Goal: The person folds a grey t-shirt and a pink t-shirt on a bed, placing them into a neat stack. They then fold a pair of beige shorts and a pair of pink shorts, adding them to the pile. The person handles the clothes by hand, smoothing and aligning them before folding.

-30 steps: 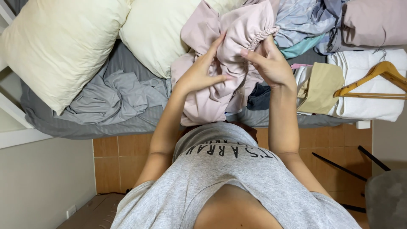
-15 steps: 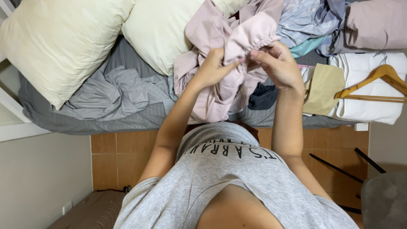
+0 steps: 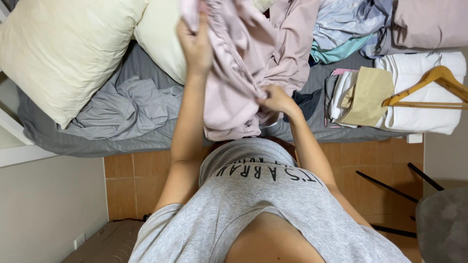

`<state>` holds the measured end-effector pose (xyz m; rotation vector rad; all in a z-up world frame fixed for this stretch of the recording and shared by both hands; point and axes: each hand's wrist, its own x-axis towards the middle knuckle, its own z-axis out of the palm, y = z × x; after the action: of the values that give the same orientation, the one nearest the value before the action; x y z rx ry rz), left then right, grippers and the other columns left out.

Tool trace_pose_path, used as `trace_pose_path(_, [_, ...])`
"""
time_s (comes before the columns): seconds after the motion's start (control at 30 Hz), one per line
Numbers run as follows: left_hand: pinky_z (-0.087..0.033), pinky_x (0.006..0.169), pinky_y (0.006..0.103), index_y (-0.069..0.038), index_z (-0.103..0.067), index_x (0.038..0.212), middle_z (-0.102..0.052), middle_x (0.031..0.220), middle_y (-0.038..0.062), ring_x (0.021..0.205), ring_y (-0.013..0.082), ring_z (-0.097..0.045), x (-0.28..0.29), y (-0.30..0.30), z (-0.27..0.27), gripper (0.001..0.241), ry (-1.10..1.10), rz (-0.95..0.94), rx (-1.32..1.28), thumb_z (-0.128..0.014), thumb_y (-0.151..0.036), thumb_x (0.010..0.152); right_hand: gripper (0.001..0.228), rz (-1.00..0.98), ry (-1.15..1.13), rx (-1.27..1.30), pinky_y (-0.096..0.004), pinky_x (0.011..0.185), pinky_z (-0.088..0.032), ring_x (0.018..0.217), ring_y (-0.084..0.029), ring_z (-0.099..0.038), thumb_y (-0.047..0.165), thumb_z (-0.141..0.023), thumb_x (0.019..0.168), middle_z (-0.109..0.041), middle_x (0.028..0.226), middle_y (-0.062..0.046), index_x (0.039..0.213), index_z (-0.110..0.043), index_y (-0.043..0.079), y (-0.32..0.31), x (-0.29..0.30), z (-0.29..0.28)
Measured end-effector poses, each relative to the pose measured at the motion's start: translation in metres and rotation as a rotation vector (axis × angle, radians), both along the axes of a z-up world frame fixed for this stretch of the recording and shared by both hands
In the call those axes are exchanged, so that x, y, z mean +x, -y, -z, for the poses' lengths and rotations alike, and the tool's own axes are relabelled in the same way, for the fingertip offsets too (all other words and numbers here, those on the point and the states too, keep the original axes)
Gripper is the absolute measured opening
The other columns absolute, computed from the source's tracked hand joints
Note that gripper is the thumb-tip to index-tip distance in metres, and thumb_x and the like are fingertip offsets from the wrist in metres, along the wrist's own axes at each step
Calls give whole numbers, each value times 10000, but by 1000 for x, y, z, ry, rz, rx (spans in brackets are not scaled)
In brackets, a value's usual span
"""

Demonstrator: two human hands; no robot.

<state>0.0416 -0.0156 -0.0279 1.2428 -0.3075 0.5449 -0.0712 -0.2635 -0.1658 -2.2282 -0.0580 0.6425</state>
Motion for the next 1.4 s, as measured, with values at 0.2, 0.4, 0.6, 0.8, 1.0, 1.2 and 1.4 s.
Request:
trace_pose_path(0.2, [-464, 694, 269, 6, -734, 1011, -637, 819, 0, 754, 99, -572, 7, -49, 32, 358, -43, -238, -173, -612, -311, 1125, 256, 777, 998, -269, -500, 718, -485, 834, -466, -604, 10, -731, 769, -618, 916, -239, 925, -528, 10, 21, 7, -25])
trace_pose_path(0.4, [-489, 1009, 352, 89, -660, 1226, -674, 1201, 153, 1092, 188, -612, 3, -62, 30, 399, -11, -215, -341, -615, -288, 1104, 278, 1061, -192, 874, -442, 808, -599, 958, -294, -724, 97, -669, 967, -713, 1138, -183, 1204, -650, -47, 65, 18, 56])
trace_pose_path(0.6, [-441, 1114, 444, 56, -252, 1503, -414, 1498, 304, 1382, 345, -448, -48, 9, 72, 1003, -331, 231, 736, -823, -530, 923, 344, 961, -184, 1305, -412, 891, -654, 1004, -278, -775, 42, -506, 944, -733, 1172, -197, 1257, -615, -52, 51, 11, -1])
trace_pose_path(0.8, [-547, 741, 522, -31, -463, 1443, -709, 857, 288, 829, 463, -699, -83, 63, 33, 904, -207, 544, 1298, -844, -353, 689, 115, 500, 109, 926, -283, 653, -496, 787, -172, -650, 14, -667, 1075, -724, 972, -163, 1078, -742, -73, 39, -10, -108])
trace_pose_path(1.0, [-559, 787, 484, -40, -720, 1047, -719, 876, 235, 841, 411, -715, -51, 42, 21, 243, -208, 411, 1071, -693, -165, 840, 170, 662, 817, 501, -243, 789, -503, 876, -78, -603, -136, -676, 872, -688, 920, -24, 992, -666, -16, 60, 0, -85])
trace_pose_path(1.2, [-561, 741, 459, -34, -732, 1136, -723, 883, 245, 826, 414, -711, -56, 22, -58, 292, -56, 216, 971, -700, -128, 861, 246, 925, 599, 178, -270, 731, -518, 783, -127, -640, -86, -653, 835, -745, 915, -83, 1047, -745, -3, 75, -10, 15])
trace_pose_path(1.4, [-583, 749, 407, -42, -459, 1478, -754, 934, 167, 781, 254, -752, -57, 22, -78, 687, -425, 255, 901, -710, -368, 927, 318, 1156, 80, 1343, -361, 790, -642, 826, -224, -783, 37, -387, 928, -779, 951, -138, 1066, -659, -53, 105, 6, -47])
